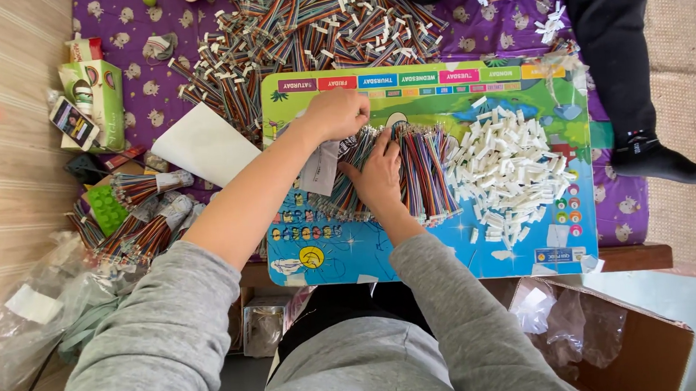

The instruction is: Bundling multi-colored wires and attaching white plastic connectors

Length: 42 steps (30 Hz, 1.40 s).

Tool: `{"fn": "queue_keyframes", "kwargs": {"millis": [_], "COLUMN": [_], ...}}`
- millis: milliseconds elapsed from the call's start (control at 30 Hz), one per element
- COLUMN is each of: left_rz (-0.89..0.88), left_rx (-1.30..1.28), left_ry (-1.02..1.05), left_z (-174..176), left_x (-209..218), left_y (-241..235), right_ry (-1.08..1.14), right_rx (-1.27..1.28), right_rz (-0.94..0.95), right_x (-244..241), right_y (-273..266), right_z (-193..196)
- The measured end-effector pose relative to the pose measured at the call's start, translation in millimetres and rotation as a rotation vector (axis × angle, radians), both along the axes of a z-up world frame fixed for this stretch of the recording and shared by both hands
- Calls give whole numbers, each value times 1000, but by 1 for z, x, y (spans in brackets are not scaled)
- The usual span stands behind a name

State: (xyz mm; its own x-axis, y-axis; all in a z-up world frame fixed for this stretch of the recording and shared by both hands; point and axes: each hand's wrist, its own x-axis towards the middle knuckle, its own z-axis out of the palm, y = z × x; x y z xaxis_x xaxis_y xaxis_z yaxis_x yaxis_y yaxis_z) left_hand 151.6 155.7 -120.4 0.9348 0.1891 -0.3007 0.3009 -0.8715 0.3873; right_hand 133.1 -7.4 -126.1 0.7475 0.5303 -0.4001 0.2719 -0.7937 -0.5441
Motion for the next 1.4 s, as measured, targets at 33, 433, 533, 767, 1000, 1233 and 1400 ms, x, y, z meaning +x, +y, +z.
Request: {"fn": "queue_keyframes", "kwargs": {"millis": [33,433,533,767,1000,1233,1400], "left_rz": [-1,-106,-51,222,478,710,1019], "left_rx": [-2,56,96,-156,-311,-600,-927], "left_ry": [0,-122,-195,-207,-432,-526,-932], "left_z": [7,1,-5,-21,53,67,59], "left_x": [0,-12,-27,-53,-98,-154,-151], "left_y": [-1,-6,-16,-33,-13,-38,-99], "right_ry": [0,-3,-40,-105,-20,-74,1277], "right_rx": [-2,-18,-12,-66,172,432,847], "right_rz": [-1,-5,-8,30,2,-72,-583], "right_x": [0,0,-1,-1,5,-27,-91], "right_y": [0,1,2,2,-10,-20,-21], "right_z": [-1,-8,-22,-25,-2,89,155]}}
